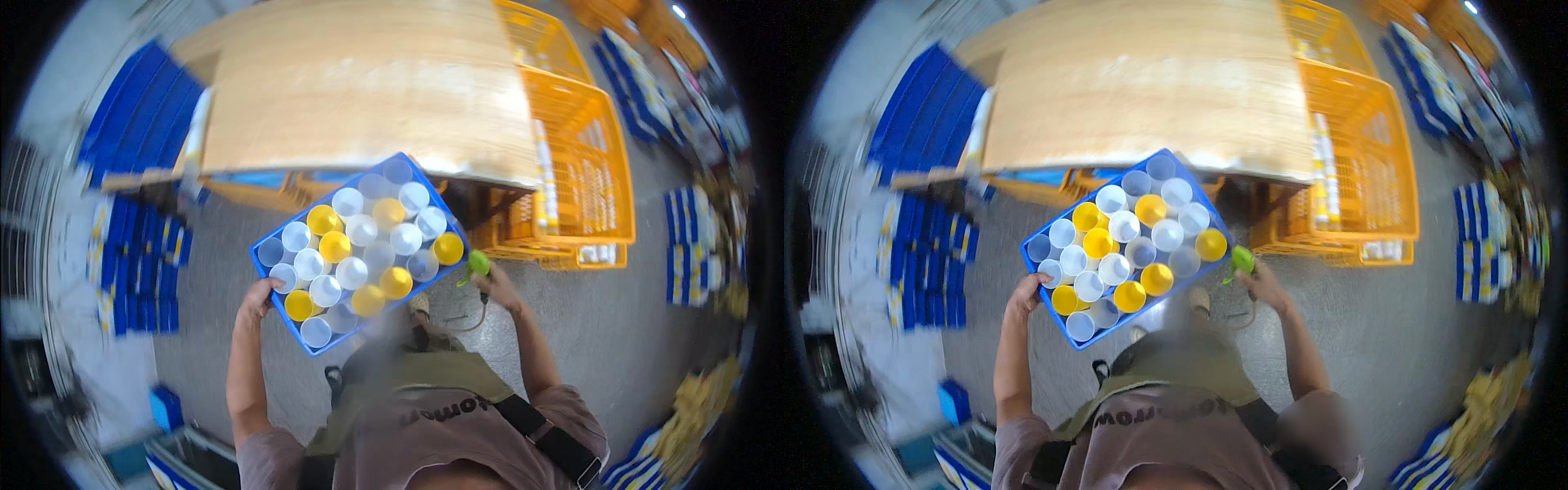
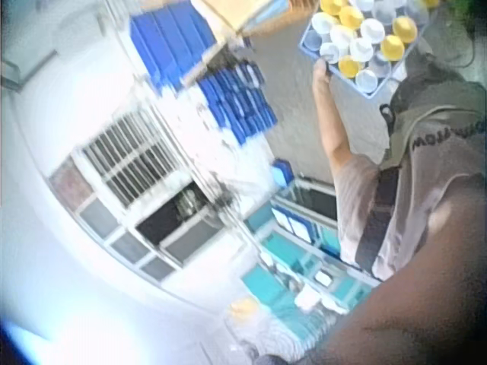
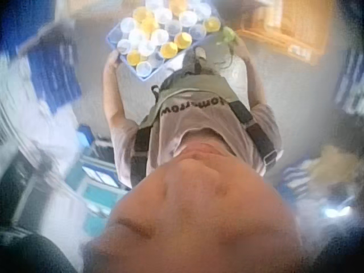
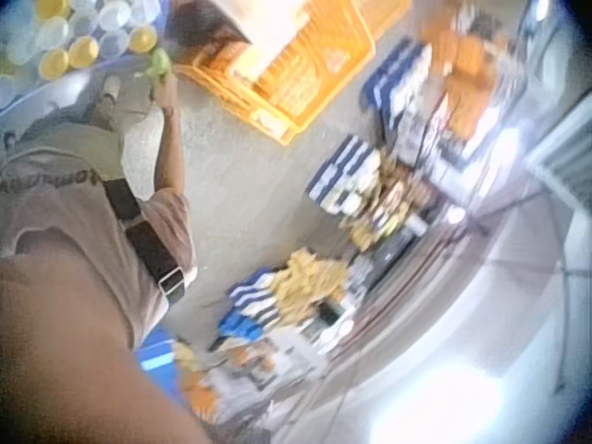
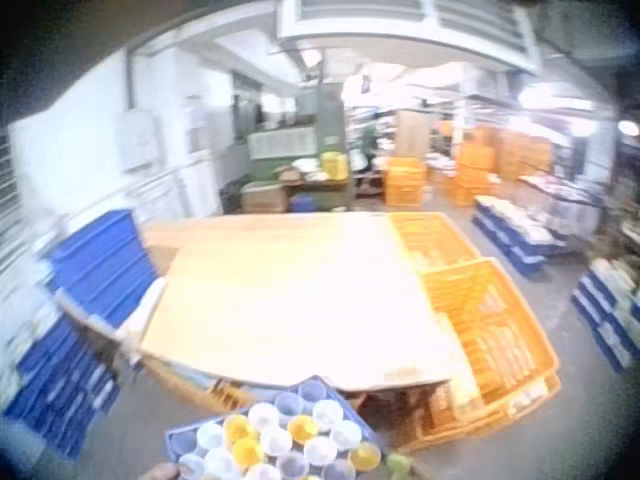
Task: The person places white and yellow plastic cups into blue trays, then carries the trays to a conveyor belt and places them on the belt. The person repeats this process multiple times, filling trays and moving them to the conveyor.
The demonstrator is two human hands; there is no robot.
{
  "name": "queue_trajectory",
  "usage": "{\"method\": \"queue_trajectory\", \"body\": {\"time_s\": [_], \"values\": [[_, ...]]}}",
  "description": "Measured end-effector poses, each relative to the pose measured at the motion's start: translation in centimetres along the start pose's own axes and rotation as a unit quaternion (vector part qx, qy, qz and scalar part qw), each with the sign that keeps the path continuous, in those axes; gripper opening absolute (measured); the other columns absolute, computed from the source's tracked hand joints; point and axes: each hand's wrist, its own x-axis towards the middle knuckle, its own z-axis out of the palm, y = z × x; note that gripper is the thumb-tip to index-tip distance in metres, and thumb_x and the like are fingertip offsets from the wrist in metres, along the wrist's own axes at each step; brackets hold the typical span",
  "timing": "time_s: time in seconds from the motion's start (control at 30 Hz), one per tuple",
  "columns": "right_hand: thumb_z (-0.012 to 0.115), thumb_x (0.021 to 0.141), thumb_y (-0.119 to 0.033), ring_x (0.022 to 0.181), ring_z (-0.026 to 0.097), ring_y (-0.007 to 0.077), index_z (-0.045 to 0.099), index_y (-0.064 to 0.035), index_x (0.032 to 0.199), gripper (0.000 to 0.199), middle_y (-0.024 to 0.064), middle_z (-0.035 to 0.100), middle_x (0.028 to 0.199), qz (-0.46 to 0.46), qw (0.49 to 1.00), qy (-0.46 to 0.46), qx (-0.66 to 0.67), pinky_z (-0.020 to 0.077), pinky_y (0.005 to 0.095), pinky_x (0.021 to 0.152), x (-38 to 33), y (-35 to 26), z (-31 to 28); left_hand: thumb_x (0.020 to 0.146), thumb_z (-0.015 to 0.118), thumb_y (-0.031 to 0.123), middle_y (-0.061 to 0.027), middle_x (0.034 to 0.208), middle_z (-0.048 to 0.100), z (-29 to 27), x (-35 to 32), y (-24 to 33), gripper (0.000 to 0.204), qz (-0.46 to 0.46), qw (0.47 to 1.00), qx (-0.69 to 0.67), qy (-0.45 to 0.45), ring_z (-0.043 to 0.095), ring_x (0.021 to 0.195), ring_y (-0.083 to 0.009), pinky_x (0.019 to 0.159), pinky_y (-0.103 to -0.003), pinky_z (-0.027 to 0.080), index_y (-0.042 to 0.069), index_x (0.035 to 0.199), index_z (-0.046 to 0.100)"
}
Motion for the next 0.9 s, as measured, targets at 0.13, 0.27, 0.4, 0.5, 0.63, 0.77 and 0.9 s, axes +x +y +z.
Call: {"method": "queue_trajectory", "body": {"time_s": [0.13,0.27,0.4,0.5,0.63,0.77,0.9], "values": [[0.057,0.098,-0.029,0.070,0.049,0.0065,0.050,-0.0057,0.130,0.041,-0.0019,0.054,0.089,0.024,0.985,-0.143,-0.089,0.0442,0.0233,0.060,5.3,-4.8,7.5,0.072,0.064,0.012,-0.0108,0.090,0.068,-10.1,-8.5,-10.8,0.038,-0.057,0.987,0.009,0.148,0.065,0.069,-0.0247,0.061,-0.035,0.056,-0.004,0.106,0.061],[0.056,0.097,-0.032,0.069,0.055,0.0110,0.048,-0.0057,0.132,0.045,0.0006,0.059,0.086,0.011,0.909,-0.397,-0.126,0.0473,0.0282,0.060,6.4,-8.7,22.9,0.070,0.063,0.019,-0.0205,0.070,0.067,-12.8,-14.1,-21.8,0.029,-0.058,0.933,0.046,0.352,0.068,0.066,-0.0304,0.059,-0.042,0.051,-0.008,0.076,0.069],[0.055,0.095,-0.035,0.078,0.064,0.0270,0.048,-0.0041,0.124,0.043,0.0126,0.065,0.087,-0.133,0.731,-0.555,-0.374,0.0492,0.0412,0.066,0.7,-10.6,37.9,0.071,0.059,0.022,-0.0325,0.087,0.066,-12.2,-16.9,-27.2,0.036,-0.145,0.854,0.088,0.492,0.065,0.091,-0.0461,0.081,-0.049,0.051,-0.009,0.084,0.070],[0.053,0.094,-0.036,0.085,0.062,0.0437,0.048,-0.0036,0.109,0.036,0.0239,0.063,0.088,-0.254,0.609,-0.568,-0.492,0.0453,0.0527,0.074,-4.1,-11.1,45.2,0.072,0.061,0.020,-0.0327,0.100,0.065,-11.5,-19.1,-29.5,0.047,-0.172,0.798,0.025,0.577,0.062,0.100,-0.0466,0.093,-0.048,0.047,-0.012,0.106,0.062],[0.054,0.093,-0.036,0.088,0.063,0.0424,0.048,-0.0038,0.116,0.040,0.0232,0.065,0.090,-0.255,0.542,-0.582,-0.551,0.0470,0.0516,0.075,-4.5,-13.2,47.6,0.073,0.064,0.024,-0.0325,0.099,0.065,-9.4,-20.5,-31.7,0.046,-0.204,0.790,-0.070,0.574,0.063,0.100,-0.0455,0.092,-0.047,0.047,-0.010,0.104,0.063],[0.055,0.093,-0.036,0.091,0.063,0.0430,0.047,-0.0037,0.122,0.044,0.0247,0.066,0.092,-0.244,0.494,-0.562,-0.616,0.0478,0.0518,0.078,-2.6,-15.1,49.2,0.072,0.067,0.026,-0.0300,0.090,0.068,-8.3,-21.0,-33.2,0.036,-0.243,0.761,-0.144,0.584,0.066,0.092,-0.0419,0.085,-0.046,0.048,-0.008,0.084,0.068],[0.055,0.093,-0.034,0.093,0.064,0.0433,0.050,-0.0037,0.122,0.042,0.0258,0.066,0.092,-0.232,0.479,-0.538,-0.654,0.0476,0.0523,0.082,0.5,-16.0,50.9,0.073,0.066,0.023,-0.0267,0.088,0.069,-7.6,-21.6,-32.6,0.034,-0.240,0.747,-0.200,0.587,0.069,0.084,-0.0383,0.079,-0.043,0.051,-0.007,0.088,0.069]]}}
